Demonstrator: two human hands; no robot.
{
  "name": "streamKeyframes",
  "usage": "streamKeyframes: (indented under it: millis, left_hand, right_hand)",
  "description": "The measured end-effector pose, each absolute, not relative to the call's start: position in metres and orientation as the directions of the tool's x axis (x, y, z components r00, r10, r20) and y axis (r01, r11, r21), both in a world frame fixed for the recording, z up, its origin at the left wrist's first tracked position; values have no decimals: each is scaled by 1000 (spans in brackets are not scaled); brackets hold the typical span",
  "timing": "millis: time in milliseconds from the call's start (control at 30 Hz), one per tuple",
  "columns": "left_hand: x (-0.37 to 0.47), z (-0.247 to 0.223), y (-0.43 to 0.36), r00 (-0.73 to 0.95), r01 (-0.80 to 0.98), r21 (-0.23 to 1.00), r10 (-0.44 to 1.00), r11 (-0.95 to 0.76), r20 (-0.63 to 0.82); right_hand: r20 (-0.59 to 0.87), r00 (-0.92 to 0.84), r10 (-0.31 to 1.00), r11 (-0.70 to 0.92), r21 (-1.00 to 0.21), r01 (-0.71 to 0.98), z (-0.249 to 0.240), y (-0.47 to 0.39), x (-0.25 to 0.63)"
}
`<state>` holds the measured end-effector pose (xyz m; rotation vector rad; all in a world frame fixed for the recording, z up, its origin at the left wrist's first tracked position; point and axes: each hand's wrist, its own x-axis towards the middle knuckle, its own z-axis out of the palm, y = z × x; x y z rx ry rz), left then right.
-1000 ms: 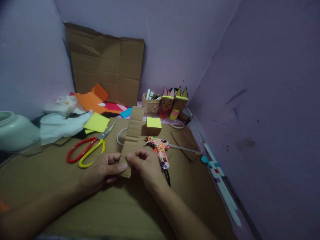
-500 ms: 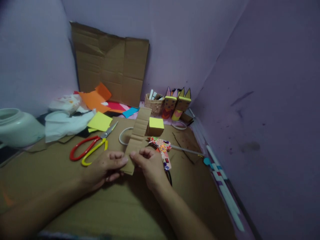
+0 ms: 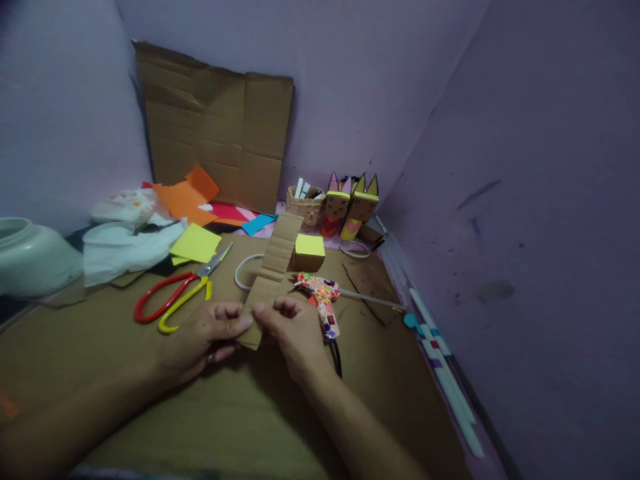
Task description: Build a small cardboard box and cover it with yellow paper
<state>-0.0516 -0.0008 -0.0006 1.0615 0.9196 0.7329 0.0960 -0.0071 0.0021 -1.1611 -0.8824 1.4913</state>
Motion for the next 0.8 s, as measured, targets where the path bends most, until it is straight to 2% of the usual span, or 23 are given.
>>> streamKeyframes:
  millis: [267,633,800]
  left_hand:
    - [-50,0,-1,440,-77,944,860,321,-257]
    - [-55,-3,-1,463,59,971,855,233,-233]
    - [-56,-3,-1,465,42,966,851,255,-244]
  right_hand:
    - [-238,-31,971,-236,-929,-286,2,-7,97]
    - [-250,-42,967,-251,-920,-300,6,-7,96]
    - [-251,-32,968,-250,-930,-271,5,-7,96]
